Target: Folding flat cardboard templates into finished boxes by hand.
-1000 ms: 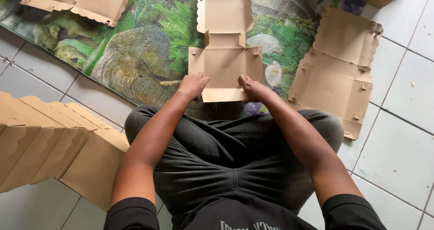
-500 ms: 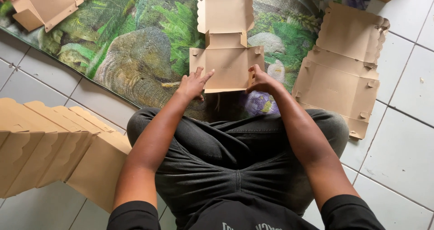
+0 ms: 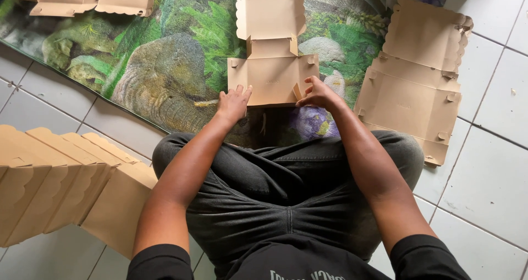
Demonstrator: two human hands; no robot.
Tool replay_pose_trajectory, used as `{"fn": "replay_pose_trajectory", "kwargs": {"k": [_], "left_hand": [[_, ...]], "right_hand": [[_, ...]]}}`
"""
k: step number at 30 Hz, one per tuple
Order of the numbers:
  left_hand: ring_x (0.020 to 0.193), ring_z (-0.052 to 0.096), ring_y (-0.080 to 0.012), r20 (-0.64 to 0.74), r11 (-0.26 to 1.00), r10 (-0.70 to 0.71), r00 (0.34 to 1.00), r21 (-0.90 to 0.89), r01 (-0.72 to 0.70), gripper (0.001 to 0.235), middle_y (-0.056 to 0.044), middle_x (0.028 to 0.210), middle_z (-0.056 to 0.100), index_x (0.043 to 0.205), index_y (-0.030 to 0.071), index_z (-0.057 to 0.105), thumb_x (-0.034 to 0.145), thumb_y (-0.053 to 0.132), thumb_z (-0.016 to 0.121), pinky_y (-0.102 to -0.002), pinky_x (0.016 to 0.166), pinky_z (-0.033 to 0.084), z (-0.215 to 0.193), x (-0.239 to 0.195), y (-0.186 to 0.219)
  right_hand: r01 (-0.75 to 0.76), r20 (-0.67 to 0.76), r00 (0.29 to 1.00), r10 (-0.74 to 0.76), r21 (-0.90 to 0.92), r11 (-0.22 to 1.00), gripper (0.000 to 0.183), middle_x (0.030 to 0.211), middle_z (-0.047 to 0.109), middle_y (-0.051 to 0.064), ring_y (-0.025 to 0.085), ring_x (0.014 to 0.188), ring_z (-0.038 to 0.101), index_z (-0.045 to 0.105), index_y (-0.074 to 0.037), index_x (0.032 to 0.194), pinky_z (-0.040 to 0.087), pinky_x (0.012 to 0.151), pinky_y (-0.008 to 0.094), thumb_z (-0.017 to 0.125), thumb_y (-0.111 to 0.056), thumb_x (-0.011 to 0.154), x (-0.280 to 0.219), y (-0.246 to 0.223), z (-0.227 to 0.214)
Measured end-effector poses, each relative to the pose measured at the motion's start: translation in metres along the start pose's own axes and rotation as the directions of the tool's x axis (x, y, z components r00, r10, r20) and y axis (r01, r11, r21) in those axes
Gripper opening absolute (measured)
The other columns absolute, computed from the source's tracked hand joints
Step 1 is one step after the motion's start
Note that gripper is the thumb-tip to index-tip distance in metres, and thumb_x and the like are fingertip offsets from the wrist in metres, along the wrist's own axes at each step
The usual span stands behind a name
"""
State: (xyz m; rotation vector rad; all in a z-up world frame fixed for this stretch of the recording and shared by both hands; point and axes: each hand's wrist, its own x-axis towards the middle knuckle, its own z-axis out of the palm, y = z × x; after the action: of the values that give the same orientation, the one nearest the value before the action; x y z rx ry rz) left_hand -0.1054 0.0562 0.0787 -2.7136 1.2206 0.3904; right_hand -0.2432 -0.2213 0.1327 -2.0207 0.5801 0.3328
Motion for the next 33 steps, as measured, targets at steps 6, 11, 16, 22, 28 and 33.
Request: {"fn": "replay_pose_trajectory", "kwargs": {"k": [6,11,16,22,28,33], "left_hand": [[0.139,0.03,-0.0397,-0.249,0.982,0.138,0.959,0.158,-0.1,0.078,-0.021,0.154,0.027,0.146,0.012,0.048,0.078,0.032,0.081,-0.059,0.111,0.03,-0.088,-0.047,0.048],[0.119,0.055,-0.0348,-0.345,0.981,0.082,0.935,-0.136,-0.136,0.068,-0.018,0.127,0.054,0.134,0.005,0.055,0.078,0.034,0.078,-0.051,0.108,0.039,-0.036,-0.001,0.122],[0.111,0.062,-0.0382,-0.153,0.779,-0.09,0.984,-0.626,-0.026,0.063,-0.015,0.12,0.059,0.136,0.007,0.046,0.083,0.031,0.07,-0.055,0.098,0.048,-0.018,0.023,0.168],[0.102,0.069,-0.0349,-0.147,0.695,-0.192,0.97,-0.718,0.028,0.053,-0.006,0.114,0.07,0.131,0.016,0.051,0.089,0.043,0.066,-0.055,0.087,0.053,-0.002,0.023,0.16],[0.099,0.071,-0.0338,-0.152,0.701,-0.199,0.968,-0.712,0.032,0.048,-0.005,0.109,0.074,0.131,0.021,0.049,0.091,0.041,0.065,-0.056,0.086,0.055,-0.015,0.019,0.158],[0.1,0.07,-0.0336,-0.107,0.682,-0.213,0.971,-0.728,0.07,0.047,-0.002,0.11,0.074,0.132,0.024,0.047,0.091,0.037,0.065,-0.055,0.087,0.055,-0.025,0.018,0.155]], "right_hand": [[-0.041,0.014,0.999,0.039,0.207,0.978,0.103,0.109,0.06,0.024,0.026,0.073,0.066,0.044,0.005,0.137,0.057,0.057,0.034,0.1,-0.019,0.054,0.029,0.031,0.008],[-0.076,0.006,0.997,0.076,0.186,0.98,0.104,0.11,0.061,0.027,0.029,0.077,0.068,0.047,0.005,0.136,0.058,0.058,0.04,0.101,-0.018,0.05,0.048,0.039,0.015],[-0.075,0.015,0.997,0.074,0.152,0.986,0.098,0.108,0.065,0.023,0.03,0.086,0.07,0.051,-0.001,0.135,0.06,0.059,0.043,0.101,-0.021,0.053,0.059,0.063,0.005],[-0.123,-0.307,0.95,0.059,-0.196,0.973,0.061,0.104,0.068,0.021,0.04,0.106,0.065,0.063,-0.009,0.118,0.055,0.087,0.049,0.092,-0.027,0.067,0.041,0.037,-0.028],[-0.187,-0.183,0.969,0.167,-0.094,0.978,0.064,0.104,0.069,0.022,0.036,0.091,0.071,0.056,-0.005,0.128,0.058,0.077,0.046,0.087,-0.016,0.073,0.044,0.047,-0.011],[-0.193,-0.2,0.96,0.195,0.029,0.981,0.064,0.1,0.07,0.021,0.031,0.077,0.073,0.051,-0.003,0.129,0.059,0.072,0.042,0.084,-0.007,0.074,0.028,0.033,-0.004]]}}
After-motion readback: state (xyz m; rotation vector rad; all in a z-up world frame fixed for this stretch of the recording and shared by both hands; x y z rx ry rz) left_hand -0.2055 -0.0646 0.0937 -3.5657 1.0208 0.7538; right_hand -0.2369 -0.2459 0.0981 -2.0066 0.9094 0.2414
